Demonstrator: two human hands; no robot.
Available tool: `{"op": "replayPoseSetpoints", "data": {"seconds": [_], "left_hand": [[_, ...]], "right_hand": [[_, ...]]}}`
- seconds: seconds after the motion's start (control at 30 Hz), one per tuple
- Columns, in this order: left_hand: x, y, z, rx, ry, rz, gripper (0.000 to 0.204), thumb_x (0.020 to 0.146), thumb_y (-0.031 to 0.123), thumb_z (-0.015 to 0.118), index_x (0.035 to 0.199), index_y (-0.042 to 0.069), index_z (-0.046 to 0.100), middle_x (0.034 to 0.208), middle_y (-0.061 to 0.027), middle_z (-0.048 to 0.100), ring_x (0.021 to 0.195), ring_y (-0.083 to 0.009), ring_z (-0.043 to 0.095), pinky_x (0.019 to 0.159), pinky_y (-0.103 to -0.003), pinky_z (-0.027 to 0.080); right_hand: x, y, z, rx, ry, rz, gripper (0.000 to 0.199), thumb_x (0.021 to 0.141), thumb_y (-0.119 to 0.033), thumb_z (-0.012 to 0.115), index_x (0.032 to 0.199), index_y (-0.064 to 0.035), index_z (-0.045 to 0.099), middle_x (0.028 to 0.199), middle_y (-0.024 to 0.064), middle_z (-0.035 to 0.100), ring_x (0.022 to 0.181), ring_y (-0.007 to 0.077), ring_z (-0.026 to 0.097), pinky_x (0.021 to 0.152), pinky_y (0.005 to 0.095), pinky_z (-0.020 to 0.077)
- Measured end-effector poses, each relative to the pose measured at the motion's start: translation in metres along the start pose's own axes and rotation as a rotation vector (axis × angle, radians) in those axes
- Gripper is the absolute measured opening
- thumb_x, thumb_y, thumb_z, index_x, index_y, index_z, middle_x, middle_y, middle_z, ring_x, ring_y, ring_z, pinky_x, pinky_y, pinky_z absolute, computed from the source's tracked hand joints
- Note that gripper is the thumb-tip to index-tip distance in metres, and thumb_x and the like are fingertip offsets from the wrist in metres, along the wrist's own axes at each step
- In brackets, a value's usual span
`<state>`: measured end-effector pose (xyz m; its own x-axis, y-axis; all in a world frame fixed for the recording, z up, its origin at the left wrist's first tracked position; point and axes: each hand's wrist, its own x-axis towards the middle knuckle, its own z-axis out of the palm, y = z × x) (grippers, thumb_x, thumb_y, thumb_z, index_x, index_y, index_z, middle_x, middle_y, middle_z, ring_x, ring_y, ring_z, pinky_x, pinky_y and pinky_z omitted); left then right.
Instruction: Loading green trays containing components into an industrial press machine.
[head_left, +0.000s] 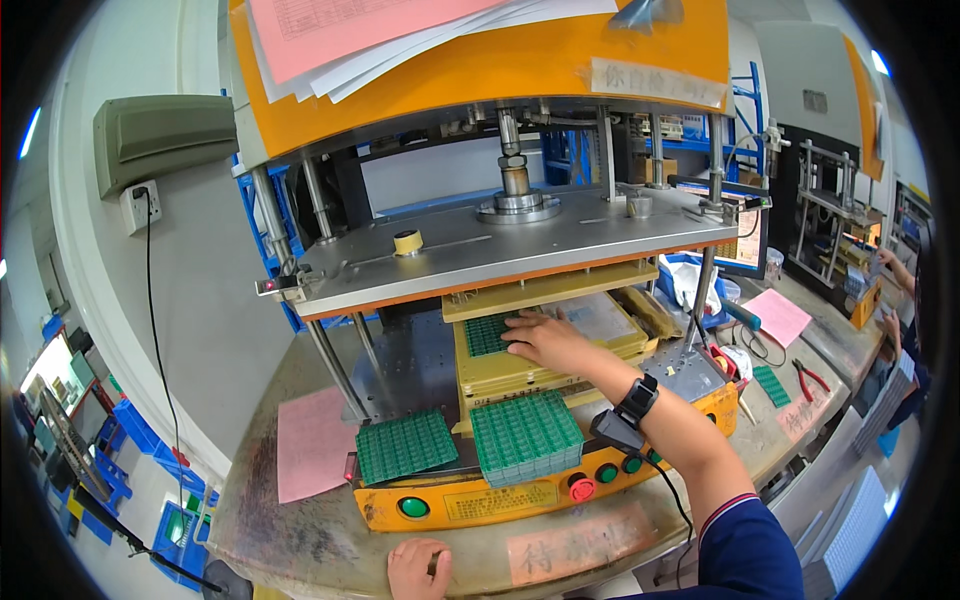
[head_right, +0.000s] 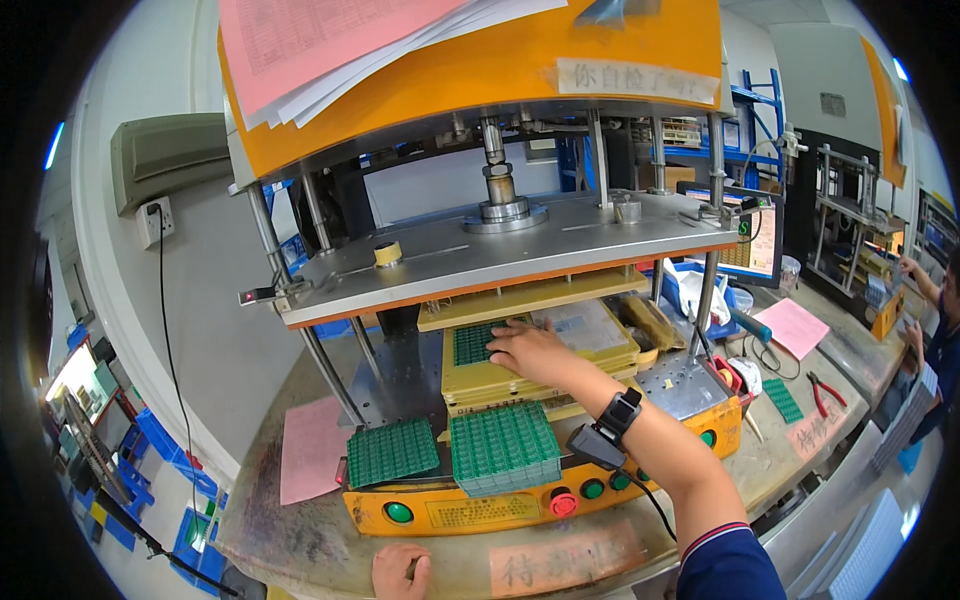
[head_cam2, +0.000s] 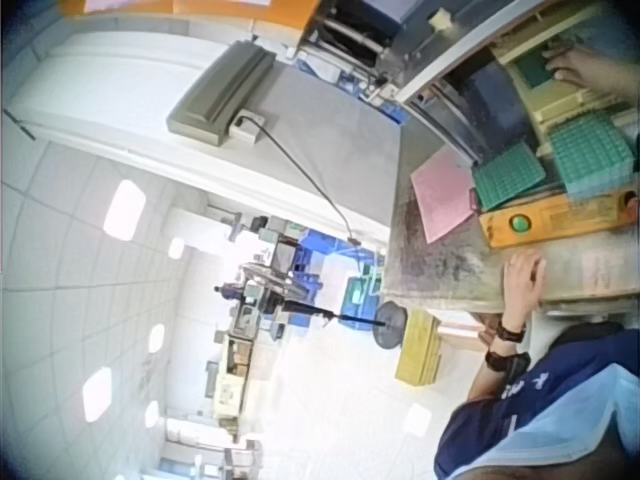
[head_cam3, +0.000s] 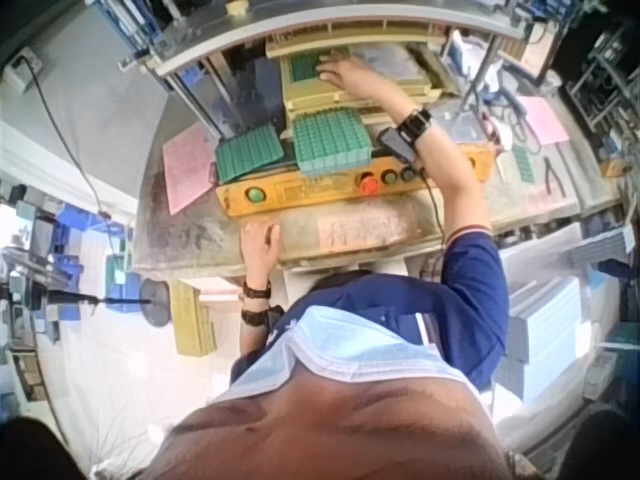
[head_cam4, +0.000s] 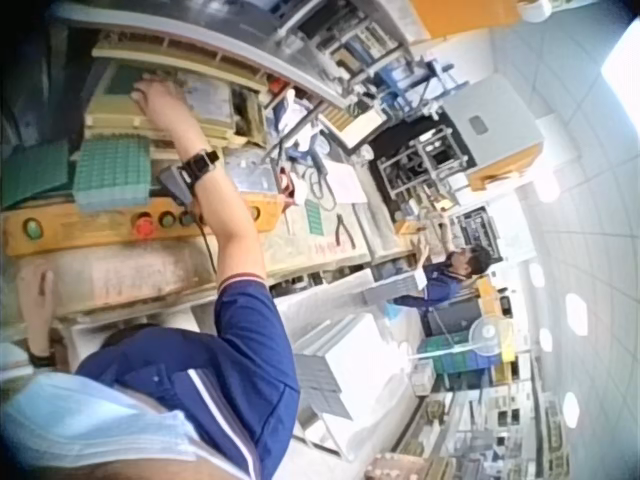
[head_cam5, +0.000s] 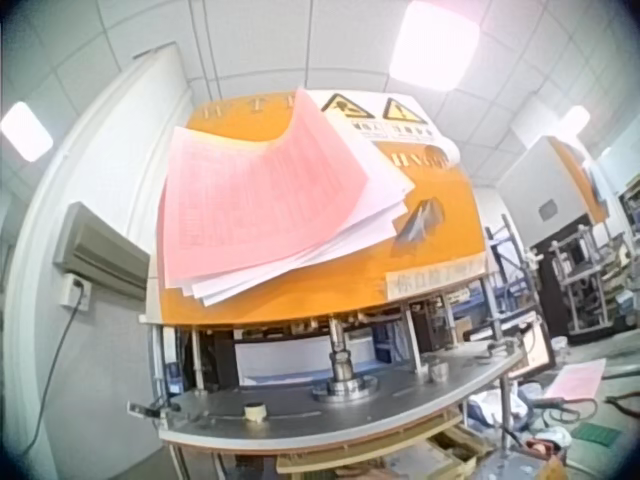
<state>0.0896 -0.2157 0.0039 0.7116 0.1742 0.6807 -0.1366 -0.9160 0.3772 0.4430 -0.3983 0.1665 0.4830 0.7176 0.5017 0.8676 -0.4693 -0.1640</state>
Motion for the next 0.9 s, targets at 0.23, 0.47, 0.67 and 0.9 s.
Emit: {"op": "replayPoseSetpoints", "data": {"seconds": [0.23, 0.47, 0.67, 0.9], "left_hand": [[0.003, 0.003, -0.005, 0.104, -0.046, -0.006, 0.023, 0.089, 0.020, 0.066, 0.106, 0.005, 0.063, 0.116, -0.0177, 0.061, 0.105, -0.0386, 0.055, 0.090, -0.048, 0.042], [0.013, 0.013, -0.006, 0.343, -0.207, -0.064, 0.057, 0.091, 0.037, 0.064, 0.136, 0.005, 0.048, 0.155, -0.0189, 0.034, 0.134, -0.0406, 0.037, 0.106, -0.053, 0.034], [0.013, 0.029, -0.031, -1.902, -0.018, -0.539, 0.079, 0.096, 0.071, 0.026, 0.150, 0.013, 0.035, 0.158, -0.0198, 0.030, 0.141, -0.0356, 0.038, 0.116, -0.054, 0.028], [0.022, 0.051, -0.054, -2.052, 0.014, -0.588, 0.083, 0.096, 0.072, 0.024, 0.156, 0.015, 0.022, 0.161, -0.0191, 0.021, 0.144, -0.0361, 0.032, 0.117, -0.056, 0.026]], "right_hand": [[-0.090, -0.094, -0.036, 0.119, 0.163, -0.403, 0.034, 0.089, -0.025, 0.070, 0.120, -0.0124, 0.064, 0.117, 0.0071, 0.066, 0.112, 0.0256, 0.062, 0.098, 0.0459, 0.0460], [-0.167, -0.156, -0.049, 0.375, 0.051, -0.604, 0.029, 0.092, -0.027, 0.065, 0.110, -0.0049, 0.066, 0.100, 0.0045, 0.068, 0.096, 0.0197, 0.066, 0.102, 0.0409, 0.0459], [-0.183, -0.157, -0.037, 0.448, -0.108, -0.660, 0.032, 0.090, -0.015, 0.061, 0.120, -0.0039, 0.063, 0.092, 0.0092, 0.066, 0.090, 0.0237, 0.067, 0.094, 0.0388, 0.0522], [-0.198, -0.185, -0.018, 0.400, -0.193, -0.751, 0.046, 0.082, -0.014, 0.062, 0.127, -0.0053, 0.059, 0.115, 0.0114, 0.066, 0.111, 0.0249, 0.063, 0.101, 0.0396, 0.0491]]}}
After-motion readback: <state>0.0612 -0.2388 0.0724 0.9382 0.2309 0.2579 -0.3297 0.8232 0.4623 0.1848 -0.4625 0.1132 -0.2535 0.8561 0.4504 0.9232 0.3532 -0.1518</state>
